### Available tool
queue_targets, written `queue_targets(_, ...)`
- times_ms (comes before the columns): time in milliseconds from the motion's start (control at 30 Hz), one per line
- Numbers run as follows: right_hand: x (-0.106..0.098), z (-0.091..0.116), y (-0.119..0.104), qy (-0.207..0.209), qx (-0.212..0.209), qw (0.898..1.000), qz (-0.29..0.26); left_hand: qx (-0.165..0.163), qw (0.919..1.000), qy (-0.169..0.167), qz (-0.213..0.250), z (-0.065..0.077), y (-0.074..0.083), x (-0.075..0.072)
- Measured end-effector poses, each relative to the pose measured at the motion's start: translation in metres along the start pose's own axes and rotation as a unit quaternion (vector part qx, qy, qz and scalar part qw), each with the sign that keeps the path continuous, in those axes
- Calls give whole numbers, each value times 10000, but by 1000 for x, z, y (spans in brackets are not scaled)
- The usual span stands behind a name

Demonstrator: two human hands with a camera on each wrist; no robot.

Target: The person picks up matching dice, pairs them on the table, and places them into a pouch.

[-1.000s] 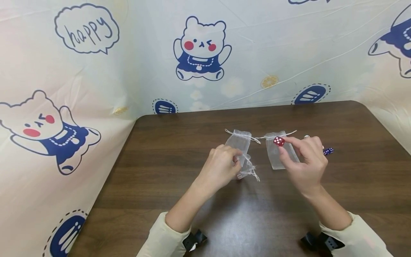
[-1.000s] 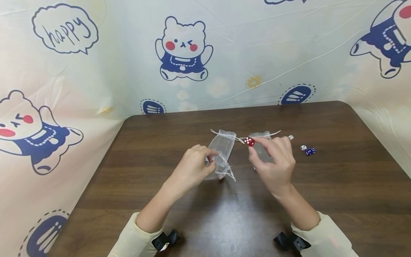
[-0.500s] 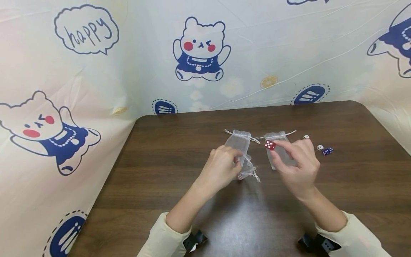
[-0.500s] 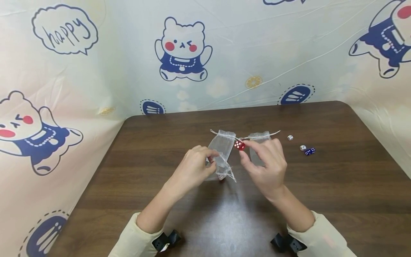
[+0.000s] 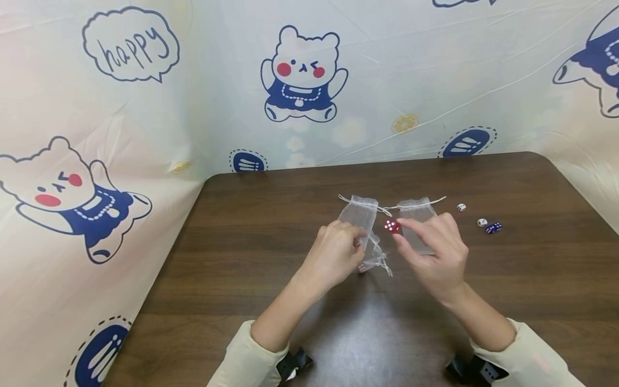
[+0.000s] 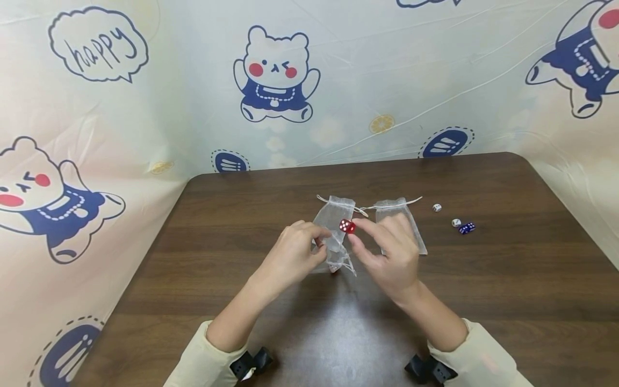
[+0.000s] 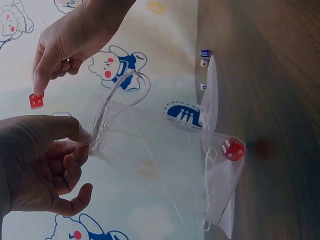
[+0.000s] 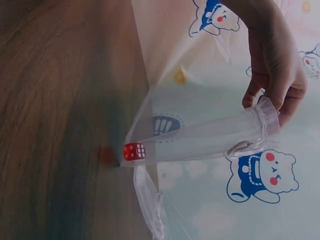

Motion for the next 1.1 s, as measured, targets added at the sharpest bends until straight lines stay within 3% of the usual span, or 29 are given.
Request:
queue_targets(400, 10, 14, 1, -677, -126, 9976, 106, 90, 9999, -12, -86, 1, 4, 1)
queue_targets(733, 17, 26, 2, -1002, -266, 9946, 64, 95, 9999, 6, -77, 0, 7, -2)
queue_targets(1100, 26, 40, 9, -1568, -176, 9874, 154, 186, 9998, 88, -87, 0, 7, -2)
Point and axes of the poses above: each hand's wrist, its own z-axis away from the middle knuckle, its own x-axis out of the palm, y = z × x, the point moved 9 cm from there along -z, towards the middle knuckle, and after that the axes turned 5 degrees about y, right-handed, at the moved point
